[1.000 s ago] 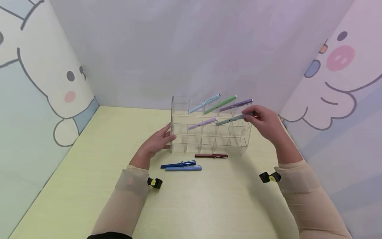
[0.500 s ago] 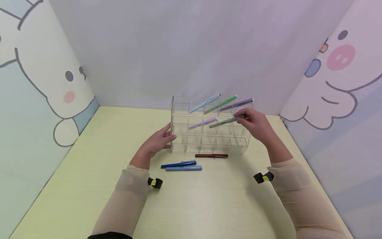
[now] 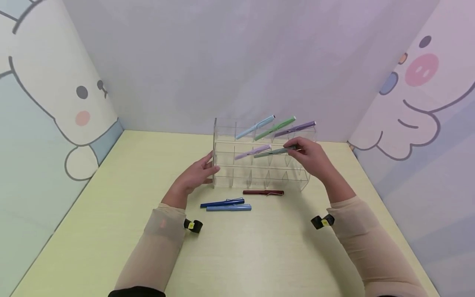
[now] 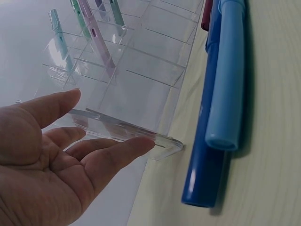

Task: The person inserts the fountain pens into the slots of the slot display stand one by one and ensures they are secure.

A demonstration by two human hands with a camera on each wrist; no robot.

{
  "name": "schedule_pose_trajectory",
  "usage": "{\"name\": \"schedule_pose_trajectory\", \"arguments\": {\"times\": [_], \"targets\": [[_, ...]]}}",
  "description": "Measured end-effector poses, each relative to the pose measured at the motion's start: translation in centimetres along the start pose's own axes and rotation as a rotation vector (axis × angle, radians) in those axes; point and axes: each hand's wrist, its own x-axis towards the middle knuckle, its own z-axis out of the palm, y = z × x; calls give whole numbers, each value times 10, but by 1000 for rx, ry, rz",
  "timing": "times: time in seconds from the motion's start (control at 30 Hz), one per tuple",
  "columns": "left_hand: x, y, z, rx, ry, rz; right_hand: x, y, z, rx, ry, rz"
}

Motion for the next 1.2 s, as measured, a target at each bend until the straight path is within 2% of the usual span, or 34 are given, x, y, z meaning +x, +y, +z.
{"name": "schedule_pose_trajectory", "arguments": {"times": [0.7,1.2], "targets": [[-1,0,1,5,11,-22,0,-4,8,-6,-16,-31],[-1,-1,2,-5,-2,-20,-5,-6,6,9,-39,-17]]}}
